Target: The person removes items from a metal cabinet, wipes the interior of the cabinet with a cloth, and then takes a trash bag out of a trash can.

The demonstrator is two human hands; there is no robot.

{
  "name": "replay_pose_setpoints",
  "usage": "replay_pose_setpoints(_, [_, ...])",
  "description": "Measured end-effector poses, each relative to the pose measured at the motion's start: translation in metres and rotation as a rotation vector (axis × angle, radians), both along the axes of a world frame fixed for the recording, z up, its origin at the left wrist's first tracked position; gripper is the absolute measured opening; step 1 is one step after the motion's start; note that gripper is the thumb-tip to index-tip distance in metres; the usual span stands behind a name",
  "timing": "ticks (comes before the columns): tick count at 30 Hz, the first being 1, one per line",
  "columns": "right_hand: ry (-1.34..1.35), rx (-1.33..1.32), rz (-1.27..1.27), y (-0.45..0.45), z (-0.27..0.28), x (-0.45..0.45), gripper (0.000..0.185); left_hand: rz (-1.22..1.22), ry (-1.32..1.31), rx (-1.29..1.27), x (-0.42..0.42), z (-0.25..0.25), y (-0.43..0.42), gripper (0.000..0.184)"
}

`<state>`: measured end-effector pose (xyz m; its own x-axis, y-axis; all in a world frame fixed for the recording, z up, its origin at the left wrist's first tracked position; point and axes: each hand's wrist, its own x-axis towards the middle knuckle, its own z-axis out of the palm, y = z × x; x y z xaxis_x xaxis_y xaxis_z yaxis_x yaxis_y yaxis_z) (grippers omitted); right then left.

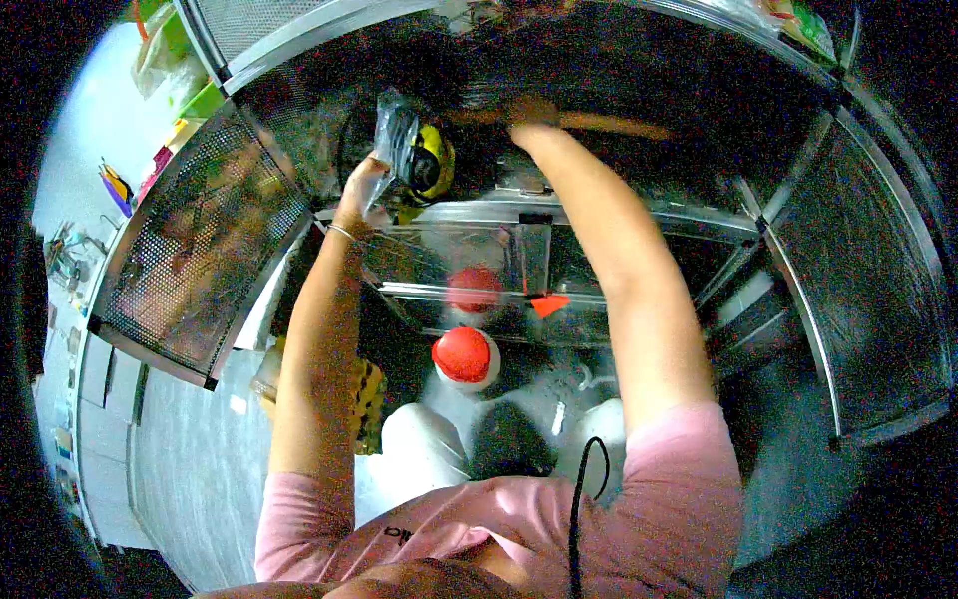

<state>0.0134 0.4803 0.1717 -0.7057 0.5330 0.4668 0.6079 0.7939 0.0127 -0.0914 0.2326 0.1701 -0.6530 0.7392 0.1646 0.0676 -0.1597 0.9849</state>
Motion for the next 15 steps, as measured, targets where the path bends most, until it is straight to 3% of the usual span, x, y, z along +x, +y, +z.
replay_pose_setpoints(1, [0.078,-0.089,-0.017,-0.008,0.002,-0.005,0.036,-0.11,-0.077,0.091,-0.015,-0.011,0.007,0.031])
replay_pose_setpoints(2, [0.153,-0.179,-0.033,-0.015,0.006,-0.009,0.035,-0.155,0.122,0.01,-0.039,-0.021,0.015,0.031])
replay_pose_setpoints(5, [0.126,-0.21,0.034,-0.009,0.005,-0.014,0.034,-0.174,0.167,0.051,-0.046,-0.026,0.019,0.032])
replay_pose_setpoints(6, [0.157,-0.243,0.056,-0.008,0.006,-0.013,0.035,-0.224,0.028,0.111,-0.044,-0.025,0.021,0.032])
replay_pose_setpoints(10, [0.177,-0.049,-0.019,0.002,0.011,0.003,0.035,-0.26,-0.167,0.171,-0.039,-0.026,0.013,0.034])
replay_pose_setpoints(12, [0.306,0.124,0.021,0.008,0.016,0.016,0.034,-0.272,0.021,0.195,-0.041,-0.025,0.014,0.036])
replay_pose_setpoints(15, [0.406,0.07,0.051,0.004,0.04,0.031,0.033,-0.346,-0.083,0.231,-0.054,-0.035,0.02,0.038])
